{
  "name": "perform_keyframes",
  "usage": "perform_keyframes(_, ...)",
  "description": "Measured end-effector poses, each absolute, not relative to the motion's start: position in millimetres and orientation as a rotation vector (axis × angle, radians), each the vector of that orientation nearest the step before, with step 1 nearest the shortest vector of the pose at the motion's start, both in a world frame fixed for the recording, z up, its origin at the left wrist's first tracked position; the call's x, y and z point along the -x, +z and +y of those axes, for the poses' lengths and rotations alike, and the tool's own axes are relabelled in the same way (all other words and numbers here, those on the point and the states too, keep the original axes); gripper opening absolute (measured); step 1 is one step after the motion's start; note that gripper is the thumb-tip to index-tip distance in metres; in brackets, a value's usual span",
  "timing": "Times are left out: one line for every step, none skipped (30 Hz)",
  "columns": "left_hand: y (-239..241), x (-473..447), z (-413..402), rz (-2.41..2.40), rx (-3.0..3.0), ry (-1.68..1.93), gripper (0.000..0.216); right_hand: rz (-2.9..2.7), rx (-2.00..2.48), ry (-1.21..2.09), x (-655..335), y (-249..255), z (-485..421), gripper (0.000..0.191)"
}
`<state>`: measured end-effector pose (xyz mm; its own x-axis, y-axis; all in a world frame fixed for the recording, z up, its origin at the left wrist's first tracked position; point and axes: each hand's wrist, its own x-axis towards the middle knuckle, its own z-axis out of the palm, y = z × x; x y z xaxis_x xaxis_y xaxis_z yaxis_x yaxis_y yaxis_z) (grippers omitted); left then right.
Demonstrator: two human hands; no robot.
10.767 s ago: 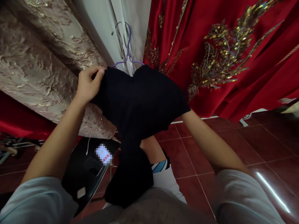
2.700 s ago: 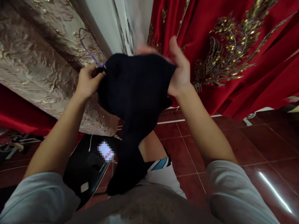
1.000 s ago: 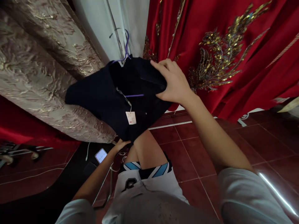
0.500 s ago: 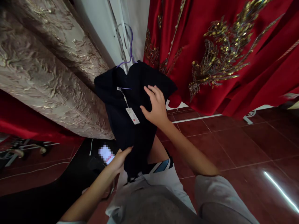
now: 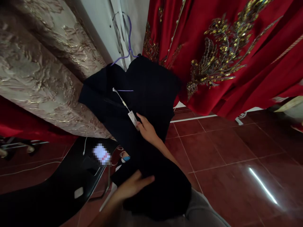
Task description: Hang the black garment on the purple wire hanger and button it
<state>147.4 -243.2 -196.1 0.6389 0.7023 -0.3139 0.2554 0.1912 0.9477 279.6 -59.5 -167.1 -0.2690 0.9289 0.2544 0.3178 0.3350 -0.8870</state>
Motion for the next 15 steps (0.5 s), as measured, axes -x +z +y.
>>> perform_keyframes(-196, -132, -235, 0.986, -1.294, 0.386, 0.051, -1.752, 1.142, 0.9, -278, -166, -56, 0.058)
perform_keyframes(-194, -118, -228, 1.041, -1.245, 0.381, 0.045, -1.737, 1.17, 0.858, -276, -165, -49, 0.065)
perform_keyframes(-193, -107, -223, 1.067, -1.215, 0.378, 0.038, -1.726, 1.196, 0.813, -273, -163, -40, 0.07)
perform_keyframes(-191, -98, -219, 1.038, -1.237, 0.358, 0.032, -1.717, 1.228, 0.775, -271, -161, -30, 0.075)
perform_keyframes(-189, -92, -216, 1.003, -1.285, 0.334, 0.027, -1.717, 1.273, 0.762, -269, -161, -19, 0.078)
perform_keyframes(-186, -88, -214, 0.984, -1.346, 0.309, 0.026, -1.725, 1.324, 0.778, -268, -162, -9, 0.078)
perform_keyframes(-183, -84, -213, 0.992, -1.417, 0.275, 0.026, -1.743, 1.375, 0.822, -267, -165, -1, 0.074)
perform_keyframes(-180, -80, -212, 1.017, -1.493, 0.23, 0.025, -1.765, 1.415, 0.883, -267, -169, 5, 0.068)
perform_keyframes(-175, -75, -210, 1.041, -1.559, 0.188, 0.023, -1.784, 1.437, 0.942, -267, -174, 8, 0.061)
perform_keyframes(-169, -70, -207, 1.053, -1.609, 0.153, 0.023, -1.795, 1.44, 0.984, -267, -180, 8, 0.055)
perform_keyframes(-163, -66, -202, 1.05, -1.635, 0.143, 0.023, -1.801, 1.425, 1.002, -267, -185, 5, 0.049)
perform_keyframes(-157, -62, -195, 1.05, -1.636, 0.18, 0.024, -1.799, 1.405, 1.004, -266, -189, 0, 0.044)
perform_keyframes(-152, -60, -185, 1.075, -1.619, 0.277, 0.024, -1.798, 1.384, 1.001, -264, -193, -6, 0.039)
perform_keyframes(-148, -60, -174, 1.139, -1.594, 0.427, 0.024, -1.794, 1.352, 1.0, -262, -194, -14, 0.033)
perform_keyframes(-146, -61, -160, 1.241, -1.568, 0.618, 0.026, -1.78, 1.306, 1.01, -259, -194, -23, 0.028)
